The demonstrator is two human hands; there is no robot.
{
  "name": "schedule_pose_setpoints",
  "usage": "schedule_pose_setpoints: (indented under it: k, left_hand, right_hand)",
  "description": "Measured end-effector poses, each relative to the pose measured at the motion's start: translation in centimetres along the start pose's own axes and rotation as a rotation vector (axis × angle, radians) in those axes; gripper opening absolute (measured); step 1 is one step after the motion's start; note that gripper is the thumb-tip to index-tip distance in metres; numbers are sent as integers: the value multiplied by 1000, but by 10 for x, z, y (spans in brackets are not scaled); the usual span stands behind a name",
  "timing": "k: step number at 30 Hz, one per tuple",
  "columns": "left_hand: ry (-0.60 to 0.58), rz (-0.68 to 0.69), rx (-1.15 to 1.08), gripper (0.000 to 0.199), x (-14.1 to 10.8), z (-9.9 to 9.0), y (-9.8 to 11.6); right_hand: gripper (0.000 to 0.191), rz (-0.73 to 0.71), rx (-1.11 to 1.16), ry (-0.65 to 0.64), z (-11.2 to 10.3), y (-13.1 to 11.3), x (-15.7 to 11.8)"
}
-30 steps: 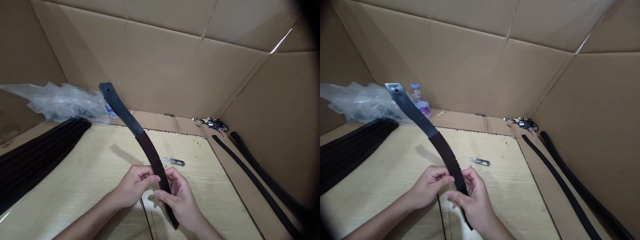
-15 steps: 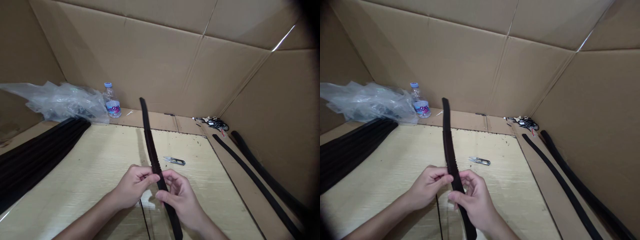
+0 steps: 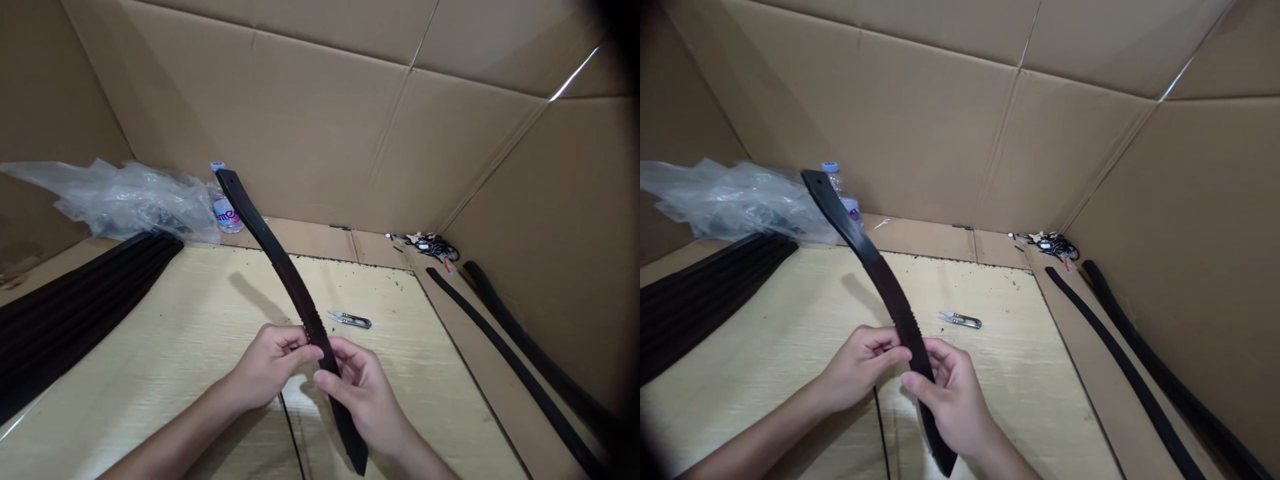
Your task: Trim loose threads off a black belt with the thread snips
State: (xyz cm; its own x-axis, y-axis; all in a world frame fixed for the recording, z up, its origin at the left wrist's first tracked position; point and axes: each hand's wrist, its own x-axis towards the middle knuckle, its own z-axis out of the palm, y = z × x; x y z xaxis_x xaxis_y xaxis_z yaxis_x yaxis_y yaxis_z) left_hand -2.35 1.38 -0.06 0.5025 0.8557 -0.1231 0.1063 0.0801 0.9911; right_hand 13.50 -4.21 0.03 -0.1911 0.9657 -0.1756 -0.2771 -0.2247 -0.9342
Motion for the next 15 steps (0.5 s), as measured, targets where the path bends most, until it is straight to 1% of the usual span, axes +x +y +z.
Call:
schedule_pose_setpoints:
  k: [2, 7, 10, 12, 13, 15]
  left_hand:
    - [2, 2, 55, 37, -1, 1, 1]
    - [-134, 6, -59, 38, -2, 3, 4]
    - [-104, -6, -93, 28, 0, 2, 3]
    - [-80, -12, -77, 23, 0, 1, 2]
    - [-68, -7, -43, 23, 0, 0, 1]
    - [-47, 23, 52, 30, -1, 0, 1]
  right_hand:
    - [26, -10, -25, 5, 0, -1, 1]
    - [21, -48, -19, 30, -2, 1, 2]
    - [21, -45, -25, 49, -4, 1, 0]
    - [28, -30, -44, 40, -5, 1, 0]
    - [31, -21, -53, 28, -5, 1, 0]
    - [30, -18, -44, 16, -4, 0, 0]
